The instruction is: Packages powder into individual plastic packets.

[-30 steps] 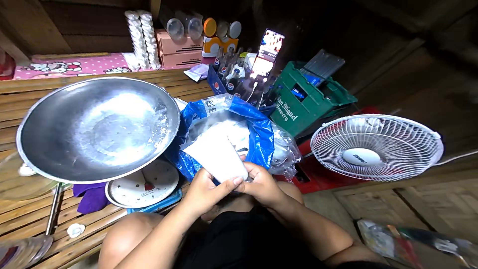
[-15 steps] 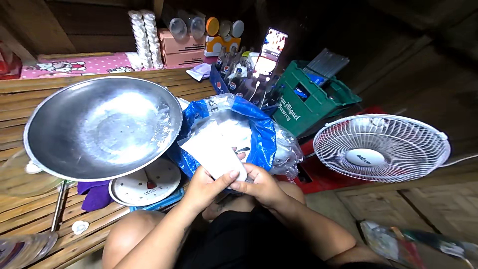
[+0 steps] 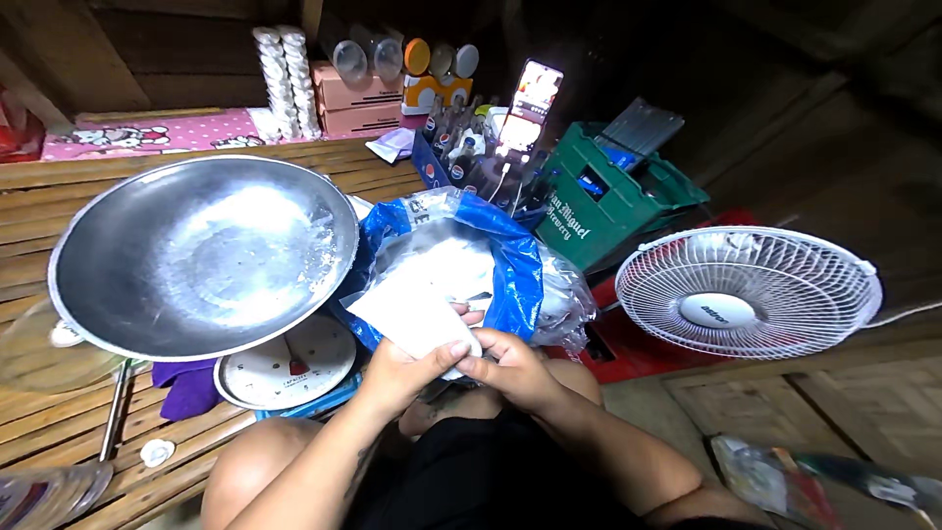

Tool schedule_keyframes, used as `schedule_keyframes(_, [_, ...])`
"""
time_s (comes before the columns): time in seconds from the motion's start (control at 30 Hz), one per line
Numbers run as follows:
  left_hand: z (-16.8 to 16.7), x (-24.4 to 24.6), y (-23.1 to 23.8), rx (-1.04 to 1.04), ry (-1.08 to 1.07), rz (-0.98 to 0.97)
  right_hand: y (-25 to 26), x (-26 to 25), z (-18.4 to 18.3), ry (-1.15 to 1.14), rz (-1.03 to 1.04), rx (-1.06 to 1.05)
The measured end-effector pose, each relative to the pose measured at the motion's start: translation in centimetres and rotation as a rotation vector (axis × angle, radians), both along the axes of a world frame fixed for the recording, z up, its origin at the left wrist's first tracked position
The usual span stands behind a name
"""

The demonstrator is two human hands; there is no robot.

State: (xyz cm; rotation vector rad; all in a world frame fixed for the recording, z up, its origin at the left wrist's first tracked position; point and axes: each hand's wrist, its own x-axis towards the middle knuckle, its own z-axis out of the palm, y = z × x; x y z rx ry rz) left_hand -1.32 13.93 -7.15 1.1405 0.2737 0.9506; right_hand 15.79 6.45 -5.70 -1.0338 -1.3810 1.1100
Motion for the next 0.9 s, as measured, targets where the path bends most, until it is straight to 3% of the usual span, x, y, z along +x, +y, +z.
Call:
schedule_keyframes(0.23, [-0.2, 0.0, 0.0, 0.023, -0.064, -0.016, 0.3, 0.0, -0.5, -0.072, -0.032, 0.103])
schedule_keyframes(0.9, [-0.3, 0.0, -0.1, 0.017, -0.06, -0.035, 0.3, -0.1, -1.0, -0.089, -0.068, 0.152])
